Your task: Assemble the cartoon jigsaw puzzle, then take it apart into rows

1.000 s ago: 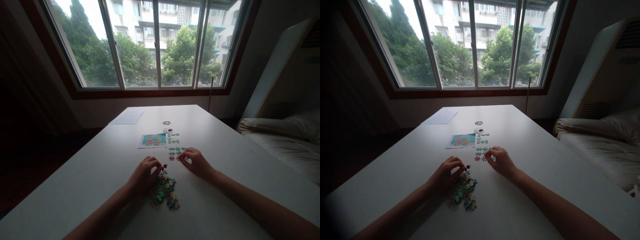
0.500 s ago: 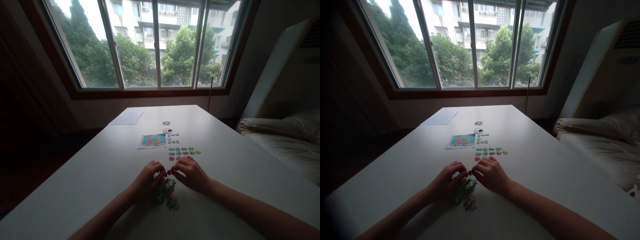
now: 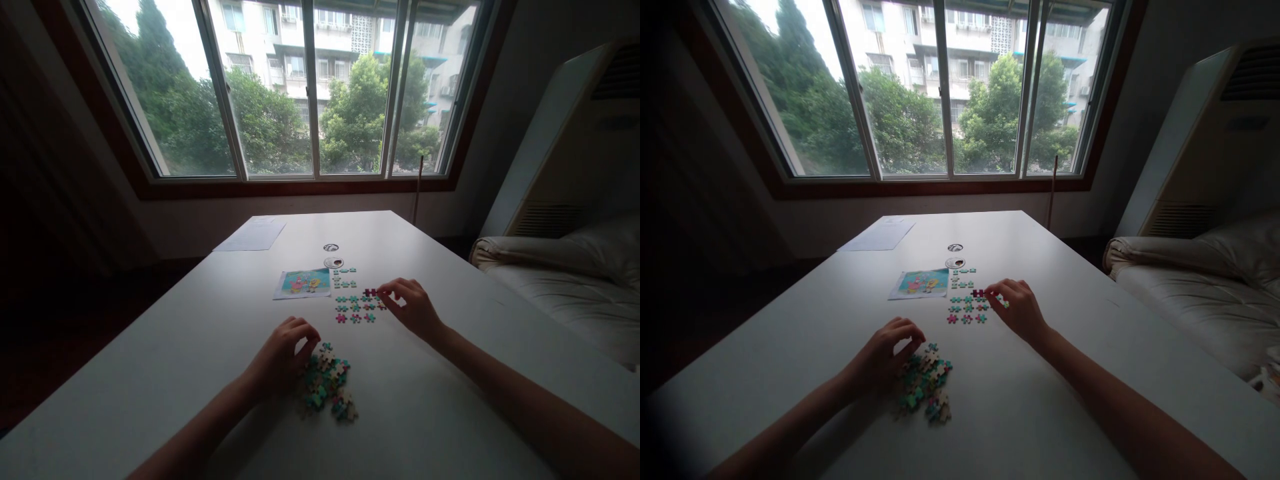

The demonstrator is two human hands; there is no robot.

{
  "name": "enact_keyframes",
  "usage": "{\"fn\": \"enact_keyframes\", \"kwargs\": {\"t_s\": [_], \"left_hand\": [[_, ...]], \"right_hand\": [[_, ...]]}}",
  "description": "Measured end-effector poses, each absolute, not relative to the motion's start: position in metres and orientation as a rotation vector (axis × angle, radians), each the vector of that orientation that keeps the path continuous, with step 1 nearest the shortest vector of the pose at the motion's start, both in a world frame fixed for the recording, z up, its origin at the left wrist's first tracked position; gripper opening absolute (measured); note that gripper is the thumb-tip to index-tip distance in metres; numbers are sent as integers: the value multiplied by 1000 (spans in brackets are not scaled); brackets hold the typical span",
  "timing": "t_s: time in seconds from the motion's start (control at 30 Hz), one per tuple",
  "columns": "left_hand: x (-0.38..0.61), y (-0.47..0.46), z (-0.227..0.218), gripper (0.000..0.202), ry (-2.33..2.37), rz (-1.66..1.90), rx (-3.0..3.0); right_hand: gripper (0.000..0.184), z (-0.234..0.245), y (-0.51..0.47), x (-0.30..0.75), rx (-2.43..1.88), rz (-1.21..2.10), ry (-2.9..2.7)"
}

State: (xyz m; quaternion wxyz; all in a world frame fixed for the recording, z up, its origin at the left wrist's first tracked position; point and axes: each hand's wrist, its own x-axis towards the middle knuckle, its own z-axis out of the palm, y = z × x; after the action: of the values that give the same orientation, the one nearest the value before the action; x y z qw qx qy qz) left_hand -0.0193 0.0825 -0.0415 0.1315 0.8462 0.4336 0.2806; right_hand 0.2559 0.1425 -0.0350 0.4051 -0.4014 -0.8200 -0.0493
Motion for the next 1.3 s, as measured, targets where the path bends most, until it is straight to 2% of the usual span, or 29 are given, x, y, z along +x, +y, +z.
{"fn": "enact_keyframes", "kwargs": {"t_s": [0.4, 0.63, 0.77, 1.3], "left_hand": [[-23, 85, -44, 15, 1269, 813, 2477], [-22, 83, -41, 13, 1275, 820, 2484], [-24, 85, -46, 14, 1274, 828, 2486], [-24, 84, -44, 15, 1287, 833, 2486]], "right_hand": [[16, -27, 146, 264, -1046, -66, -2105], [17, -26, 158, 291, -1162, 484, -2381], [19, -36, 162, 295, -1216, 649, -2447], [17, -45, 165, 293, -1265, 559, -2414]]}}
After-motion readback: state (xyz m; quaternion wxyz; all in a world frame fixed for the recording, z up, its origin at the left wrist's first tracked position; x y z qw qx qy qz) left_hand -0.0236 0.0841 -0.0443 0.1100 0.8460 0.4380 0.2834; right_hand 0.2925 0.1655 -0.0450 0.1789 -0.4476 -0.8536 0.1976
